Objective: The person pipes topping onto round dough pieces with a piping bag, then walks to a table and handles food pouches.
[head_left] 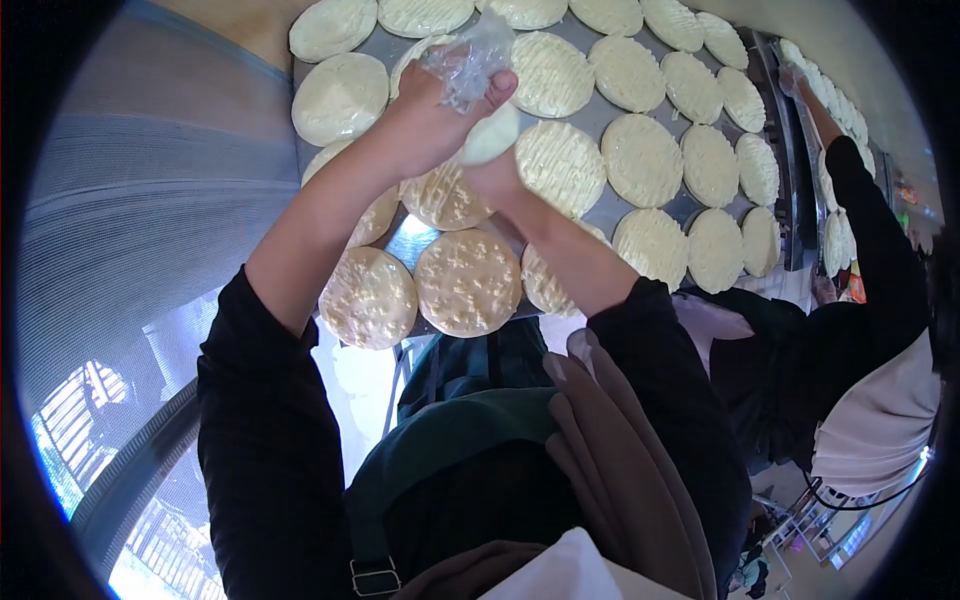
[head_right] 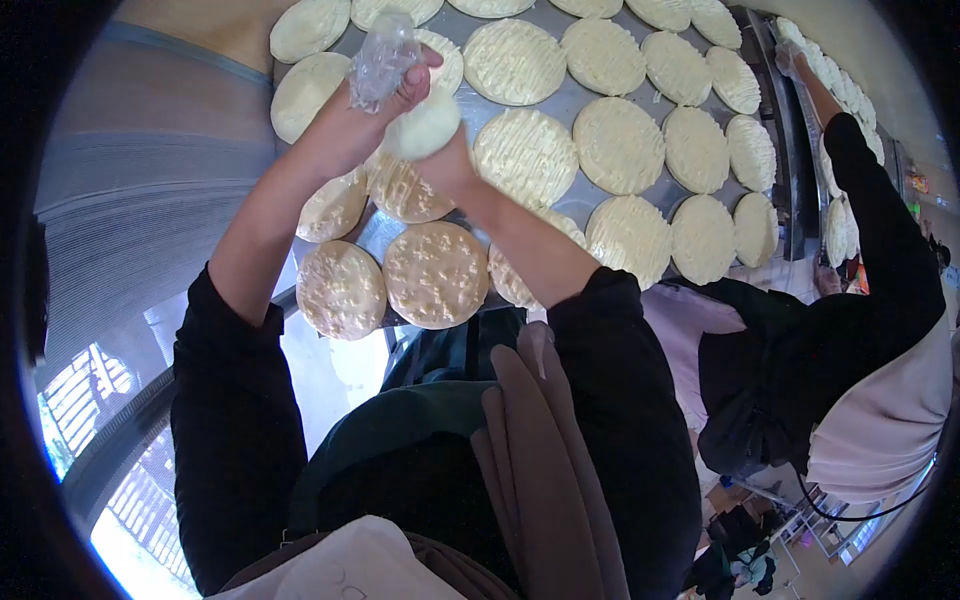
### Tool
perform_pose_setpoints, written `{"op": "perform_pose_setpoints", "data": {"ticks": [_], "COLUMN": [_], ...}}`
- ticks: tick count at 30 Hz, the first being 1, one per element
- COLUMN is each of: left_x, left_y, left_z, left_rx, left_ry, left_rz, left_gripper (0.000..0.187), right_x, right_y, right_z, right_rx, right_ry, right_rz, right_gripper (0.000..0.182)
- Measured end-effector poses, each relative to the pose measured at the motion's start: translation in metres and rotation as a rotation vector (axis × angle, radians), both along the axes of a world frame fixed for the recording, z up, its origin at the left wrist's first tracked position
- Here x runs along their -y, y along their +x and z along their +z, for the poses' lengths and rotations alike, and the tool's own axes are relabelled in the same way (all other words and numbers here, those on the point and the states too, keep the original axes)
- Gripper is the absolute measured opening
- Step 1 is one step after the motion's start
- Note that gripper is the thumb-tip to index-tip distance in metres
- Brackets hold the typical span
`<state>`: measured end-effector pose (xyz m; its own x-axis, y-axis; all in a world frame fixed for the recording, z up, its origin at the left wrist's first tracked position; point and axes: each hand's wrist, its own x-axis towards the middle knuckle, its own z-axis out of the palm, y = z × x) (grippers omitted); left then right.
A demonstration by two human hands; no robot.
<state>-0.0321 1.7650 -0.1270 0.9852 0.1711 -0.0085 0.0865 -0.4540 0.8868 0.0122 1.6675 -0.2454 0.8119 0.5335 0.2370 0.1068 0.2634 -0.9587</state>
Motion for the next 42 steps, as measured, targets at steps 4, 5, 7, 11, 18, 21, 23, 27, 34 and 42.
{"op": "perform_pose_setpoints", "data": {"ticks": [4, 5, 7, 11, 18, 21, 23, 27, 34, 42], "left_x": [0.004, 0.006, 0.009, 0.011, 0.017, 0.015, 0.016, 0.017, 0.022, 0.025], "left_y": [0.008, 0.008, 0.006, 0.001, 0.012, 0.009, 0.007, 0.014, 0.009, 0.020], "left_z": [0.007, 0.005, 0.002, 0.001, 0.014, -0.003, -0.004, 0.000, -0.010, 0.000], "left_rx": [0.075, 0.078, 0.044, -0.041, 0.114, 0.074, 0.065, 0.120, 0.180, 0.180], "left_ry": [0.041, 0.063, 0.057, -0.053, 0.062, 0.131, 0.128, 0.160, 0.186, 0.125], "left_rz": [0.010, 0.008, -0.007, -0.030, 0.031, -0.015, -0.033, 0.017, -0.074, -0.016], "left_gripper": [0.053, 0.054, 0.056, 0.057, 0.054, 0.057, 0.057, 0.053, 0.050, 0.051], "right_x": [0.016, 0.015, 0.013, 0.016, 0.023, 0.026, 0.032, 0.030, 0.040, 0.044], "right_y": [0.030, 0.023, -0.010, -0.022, 0.015, -0.031, -0.023, 0.029, -0.026, 0.026], "right_z": [0.007, 0.005, 0.007, 0.022, 0.007, 0.023, 0.025, 0.007, 0.019, 0.004], "right_rx": [-0.008, 0.023, 0.083, 0.149, -0.044, 0.071, -0.063, -0.116, -0.005, -0.069], "right_ry": [-0.151, -0.091, 0.028, -0.179, -0.044, -0.110, -0.017, 0.050, -0.178, -0.190], "right_rz": [0.093, 0.063, 0.005, -0.012, 0.031, -0.039, 0.091, 0.145, 0.055, 0.132], "right_gripper": [0.058, 0.057, 0.055, 0.051, 0.043, 0.049, 0.053, 0.053, 0.051, 0.058]}}
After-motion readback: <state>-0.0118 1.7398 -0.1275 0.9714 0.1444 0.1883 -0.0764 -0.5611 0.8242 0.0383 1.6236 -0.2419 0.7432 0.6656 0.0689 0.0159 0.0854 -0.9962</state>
